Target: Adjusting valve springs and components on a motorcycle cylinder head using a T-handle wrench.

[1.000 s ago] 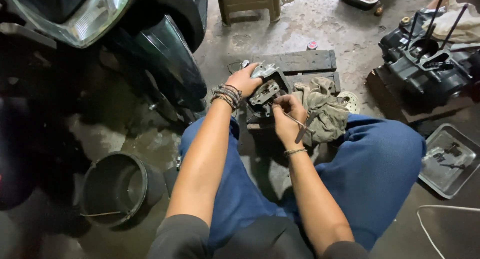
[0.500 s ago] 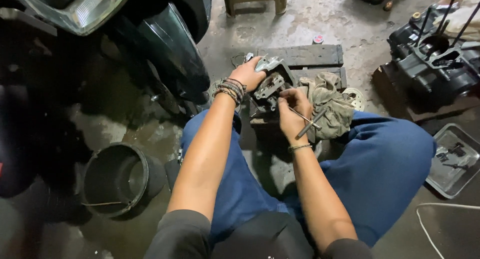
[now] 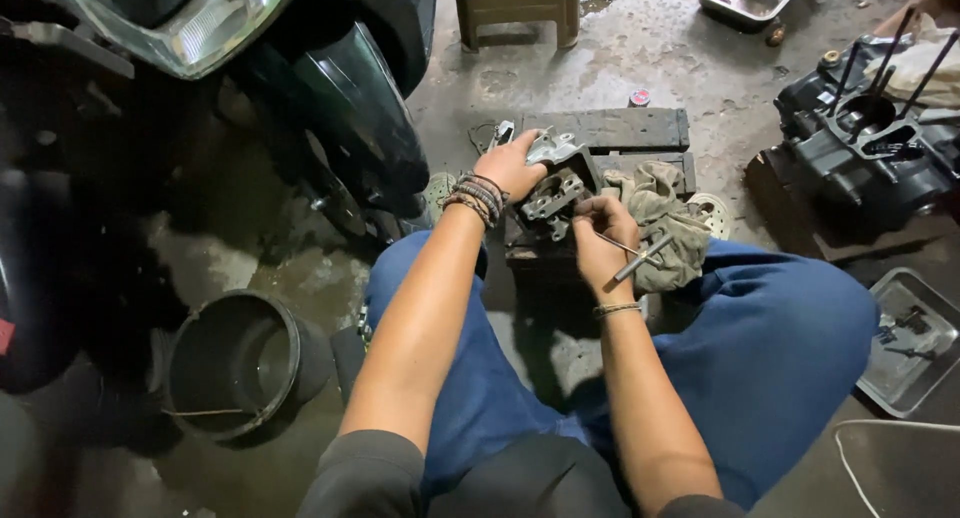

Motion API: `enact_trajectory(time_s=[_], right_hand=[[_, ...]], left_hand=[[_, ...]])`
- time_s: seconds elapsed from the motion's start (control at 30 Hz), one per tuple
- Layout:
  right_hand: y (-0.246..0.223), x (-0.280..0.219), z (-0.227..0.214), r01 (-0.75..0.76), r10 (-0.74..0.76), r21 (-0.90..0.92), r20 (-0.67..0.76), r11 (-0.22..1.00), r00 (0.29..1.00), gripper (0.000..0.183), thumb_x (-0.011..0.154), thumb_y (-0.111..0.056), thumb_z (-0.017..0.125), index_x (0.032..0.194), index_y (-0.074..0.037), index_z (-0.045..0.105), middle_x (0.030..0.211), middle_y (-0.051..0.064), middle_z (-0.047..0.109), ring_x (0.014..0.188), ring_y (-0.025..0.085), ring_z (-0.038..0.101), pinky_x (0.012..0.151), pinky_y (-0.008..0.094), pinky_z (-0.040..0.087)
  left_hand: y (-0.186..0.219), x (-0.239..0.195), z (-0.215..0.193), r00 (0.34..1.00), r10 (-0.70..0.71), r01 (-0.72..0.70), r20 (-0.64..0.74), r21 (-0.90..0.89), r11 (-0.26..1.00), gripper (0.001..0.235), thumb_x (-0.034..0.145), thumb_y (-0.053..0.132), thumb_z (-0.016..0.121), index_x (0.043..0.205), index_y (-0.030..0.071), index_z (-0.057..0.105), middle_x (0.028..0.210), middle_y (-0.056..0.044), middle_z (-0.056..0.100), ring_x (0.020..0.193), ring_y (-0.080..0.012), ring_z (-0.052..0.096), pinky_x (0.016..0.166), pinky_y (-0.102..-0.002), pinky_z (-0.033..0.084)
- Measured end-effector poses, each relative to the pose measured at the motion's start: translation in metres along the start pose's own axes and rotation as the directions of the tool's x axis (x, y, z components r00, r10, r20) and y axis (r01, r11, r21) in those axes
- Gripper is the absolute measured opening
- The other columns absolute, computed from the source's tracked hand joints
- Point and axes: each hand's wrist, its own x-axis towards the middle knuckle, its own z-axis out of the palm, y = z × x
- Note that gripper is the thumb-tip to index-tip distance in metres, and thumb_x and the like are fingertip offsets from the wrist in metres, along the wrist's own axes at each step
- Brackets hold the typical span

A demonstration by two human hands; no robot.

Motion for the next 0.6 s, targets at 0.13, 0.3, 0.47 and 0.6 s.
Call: enact_trajectory(time_s=[0.13,0.3,0.47,0.6], right_hand=[[0.018,0.006,-0.003,-0.034,0.038,-0.129,0.027,0.991,0.999,0.014,0.081,-0.017,0.074,0.088,-0.028,0.075,0.079,-0.005,0.073,0.077,0.013,0.071,0.072,0.030,0.054],[0.030,0.008,-0.003,-0.013,0.000,0.236,0.056,0.972,0.998,0.015,0.087,-0.003,0.075,0.102,-0.008,0.073,0.087,0.006,0.072,0.086,0.009,0.064,0.080,0.029,0.053],[0.014,0.003,-0.017,0.125,-0.126,0.051,0.033,0.991,0.991,0.012,0.085,0.004,0.072,0.092,-0.006,0.069,0.080,0.012,0.070,0.080,0.021,0.070,0.073,0.034,0.054],[-0.008,-0.007,-0.026,0.295,-0.301,-0.113,-0.040,0.949,0.953,0.016,0.082,0.005,0.069,0.088,-0.010,0.069,0.076,0.011,0.070,0.074,0.034,0.072,0.065,0.036,0.055]], left_hand=[[0.007,-0.012,-0.009,1.000,0.007,-0.007,-0.005,-0.015,1.000,0.065,0.091,0.053,0.053,0.148,0.025,0.044,0.125,-0.021,0.068,0.122,-0.0394,0.063,0.107,-0.051,0.048],[0.011,-0.010,-0.006,0.997,0.077,-0.076,0.015,-0.019,0.997,0.064,0.089,0.055,0.056,0.147,0.029,0.043,0.125,-0.018,0.069,0.122,-0.0380,0.064,0.107,-0.051,0.049],[0.022,-0.019,-0.014,0.996,0.091,-0.091,0.025,-0.010,0.996,0.066,0.087,0.050,0.063,0.146,0.027,0.045,0.127,-0.016,0.069,0.124,-0.0363,0.063,0.108,-0.050,0.048],[0.025,-0.018,-0.014,0.995,0.091,-0.091,0.038,-0.004,0.996,0.066,0.089,0.051,0.061,0.147,0.024,0.044,0.129,-0.018,0.068,0.126,-0.0369,0.062,0.109,-0.051,0.047]])
